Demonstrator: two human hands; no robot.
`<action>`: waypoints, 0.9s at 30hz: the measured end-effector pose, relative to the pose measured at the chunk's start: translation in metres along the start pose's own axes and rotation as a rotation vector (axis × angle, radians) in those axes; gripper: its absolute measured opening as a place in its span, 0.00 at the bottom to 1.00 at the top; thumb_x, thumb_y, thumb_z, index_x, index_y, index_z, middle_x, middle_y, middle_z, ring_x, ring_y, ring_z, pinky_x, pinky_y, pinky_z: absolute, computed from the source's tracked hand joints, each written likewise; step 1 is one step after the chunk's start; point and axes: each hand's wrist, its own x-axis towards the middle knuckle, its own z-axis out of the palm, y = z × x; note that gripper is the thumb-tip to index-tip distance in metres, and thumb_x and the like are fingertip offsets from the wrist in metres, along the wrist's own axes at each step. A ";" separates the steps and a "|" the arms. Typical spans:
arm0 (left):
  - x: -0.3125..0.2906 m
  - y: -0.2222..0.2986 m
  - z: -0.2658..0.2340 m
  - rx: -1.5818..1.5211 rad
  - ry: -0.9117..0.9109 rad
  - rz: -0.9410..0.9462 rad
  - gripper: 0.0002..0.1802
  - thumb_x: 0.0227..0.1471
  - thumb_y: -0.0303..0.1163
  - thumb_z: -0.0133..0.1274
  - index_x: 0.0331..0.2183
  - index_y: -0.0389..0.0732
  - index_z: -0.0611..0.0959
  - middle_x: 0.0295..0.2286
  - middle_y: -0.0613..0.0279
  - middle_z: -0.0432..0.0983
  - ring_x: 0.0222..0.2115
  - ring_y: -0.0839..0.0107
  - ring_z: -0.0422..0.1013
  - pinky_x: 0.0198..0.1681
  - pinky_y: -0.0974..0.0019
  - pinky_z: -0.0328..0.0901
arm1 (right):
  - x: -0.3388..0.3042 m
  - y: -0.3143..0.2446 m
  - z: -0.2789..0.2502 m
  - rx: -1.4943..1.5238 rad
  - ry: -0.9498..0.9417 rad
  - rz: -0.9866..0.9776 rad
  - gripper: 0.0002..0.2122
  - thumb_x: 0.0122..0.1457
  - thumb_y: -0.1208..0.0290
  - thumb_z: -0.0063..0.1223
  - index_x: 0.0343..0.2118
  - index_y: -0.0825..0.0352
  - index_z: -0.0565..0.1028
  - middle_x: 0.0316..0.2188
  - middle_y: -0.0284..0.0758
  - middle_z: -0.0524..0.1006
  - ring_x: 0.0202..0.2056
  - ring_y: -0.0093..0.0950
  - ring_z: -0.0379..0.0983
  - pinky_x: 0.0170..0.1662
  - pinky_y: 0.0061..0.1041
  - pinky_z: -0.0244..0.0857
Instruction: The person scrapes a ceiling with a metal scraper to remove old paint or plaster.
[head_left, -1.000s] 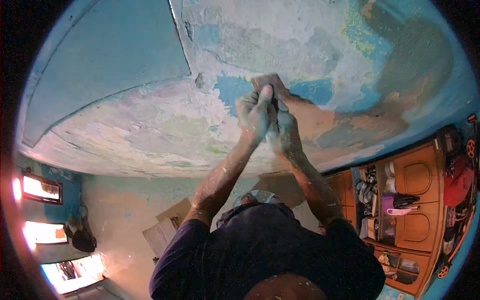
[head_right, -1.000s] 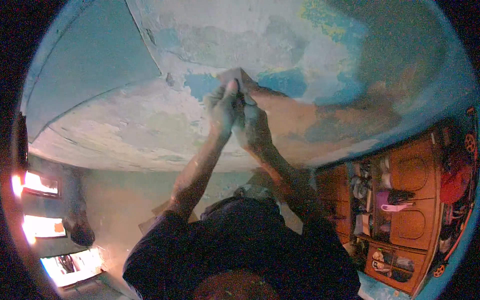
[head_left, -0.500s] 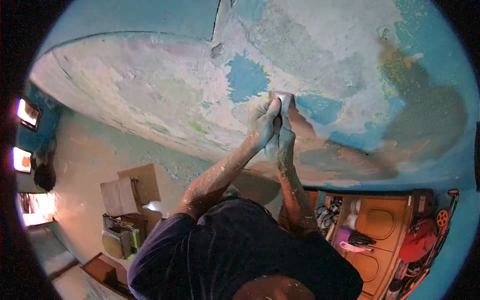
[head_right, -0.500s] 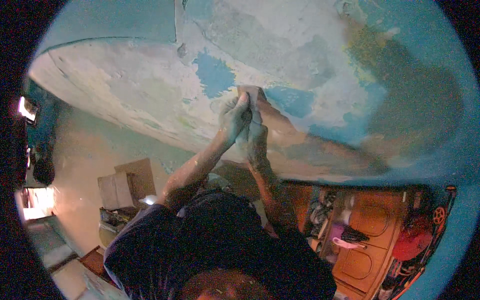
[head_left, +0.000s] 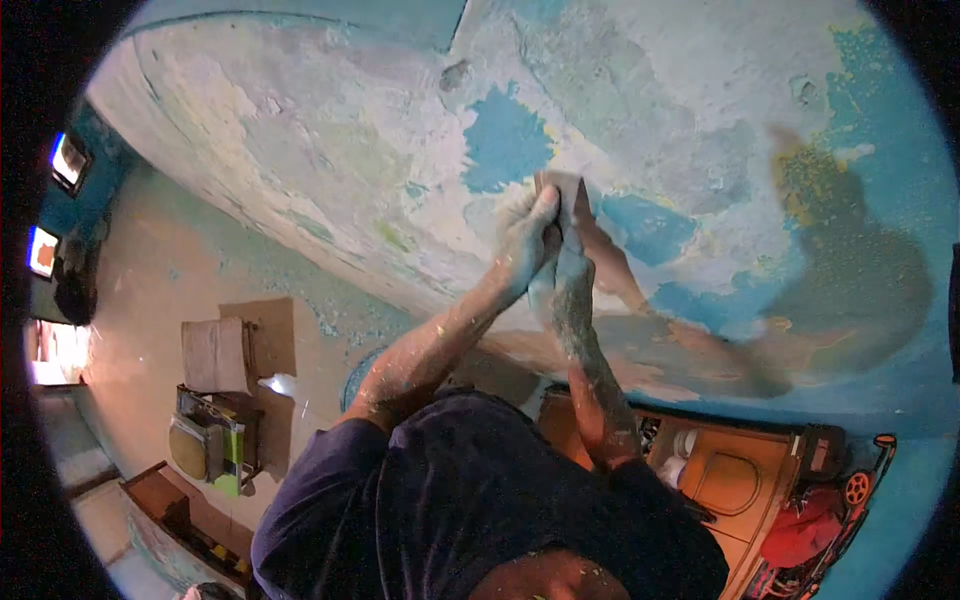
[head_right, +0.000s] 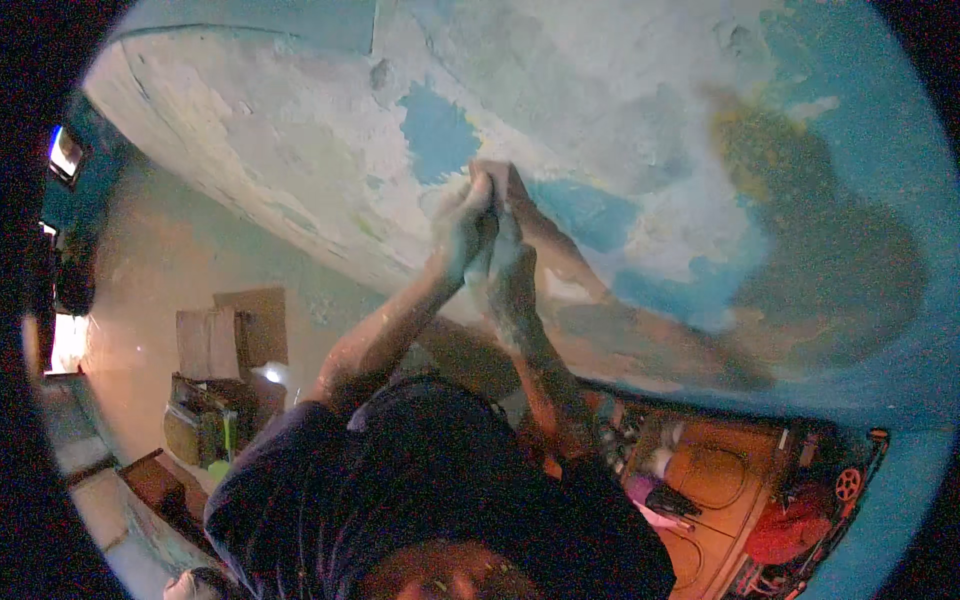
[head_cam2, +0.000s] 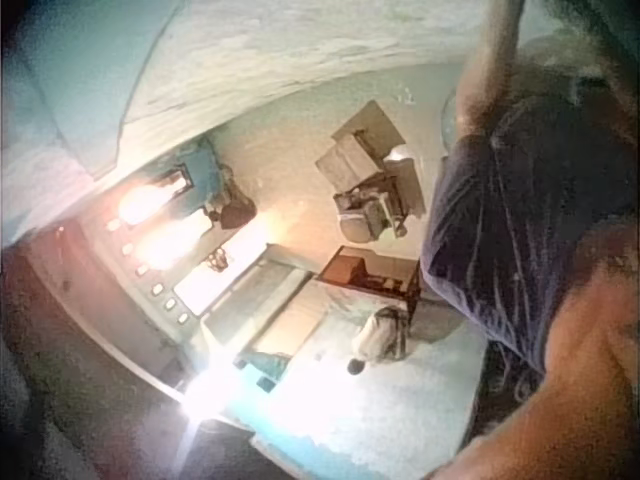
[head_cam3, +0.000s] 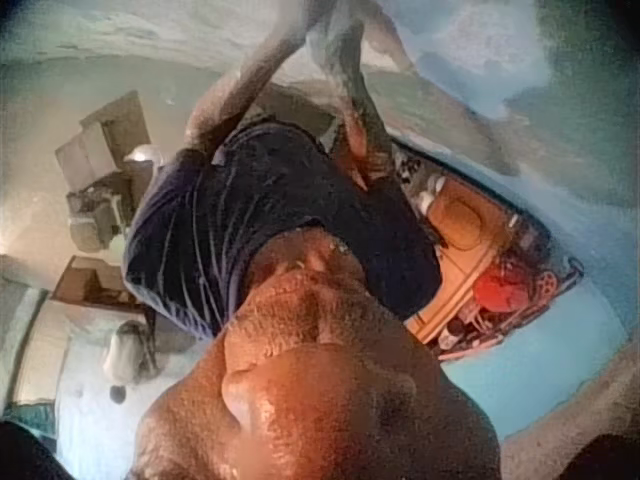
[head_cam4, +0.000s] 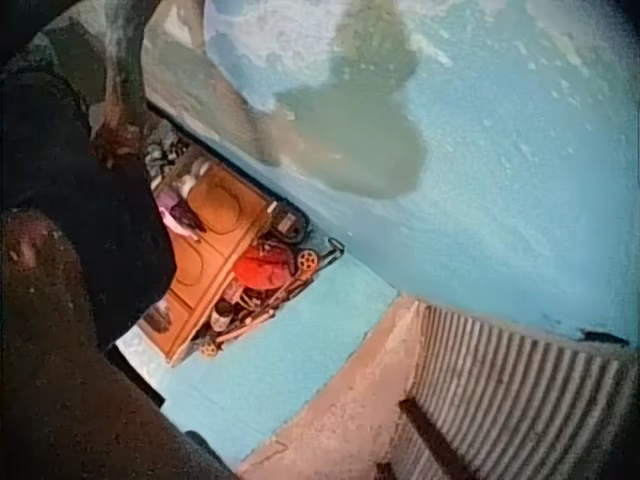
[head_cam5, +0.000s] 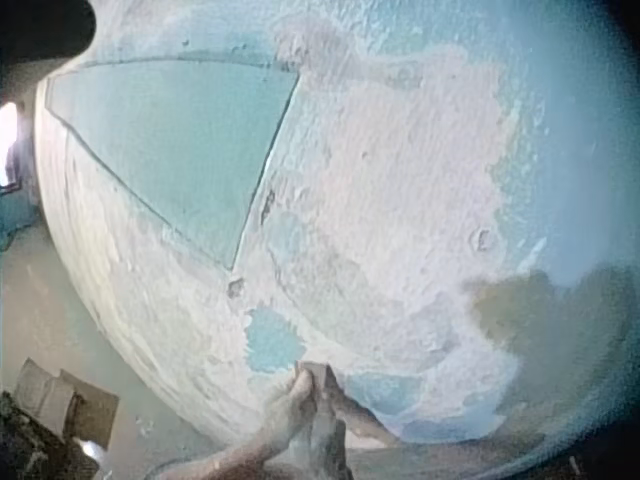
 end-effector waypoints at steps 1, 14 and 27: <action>-0.003 -0.005 -0.003 0.003 0.019 0.001 0.17 0.58 0.41 0.40 0.29 0.38 0.74 0.21 0.63 0.72 0.20 0.73 0.69 0.24 0.71 0.64 | 0.001 -0.002 0.002 -0.017 -0.093 0.033 0.19 0.55 0.69 0.42 0.48 0.74 0.61 0.29 0.50 0.73 0.30 0.42 0.73 0.29 0.32 0.64; 0.004 -0.007 -0.002 0.058 -0.022 0.073 0.15 0.57 0.39 0.43 0.24 0.41 0.76 0.17 0.70 0.70 0.13 0.84 0.60 0.14 0.79 0.52 | -0.003 -0.001 -0.006 -0.019 0.015 -0.156 0.17 0.55 0.73 0.40 0.46 0.76 0.61 0.28 0.53 0.73 0.30 0.47 0.72 0.29 0.35 0.64; -0.010 -0.011 -0.003 -0.070 -0.032 -0.077 0.17 0.58 0.41 0.40 0.31 0.36 0.74 0.25 0.62 0.73 0.21 0.73 0.69 0.24 0.72 0.65 | -0.023 0.005 -0.024 0.876 -0.263 0.271 0.14 0.63 0.60 0.35 0.28 0.65 0.65 0.14 0.30 0.63 0.09 0.19 0.55 0.11 0.21 0.49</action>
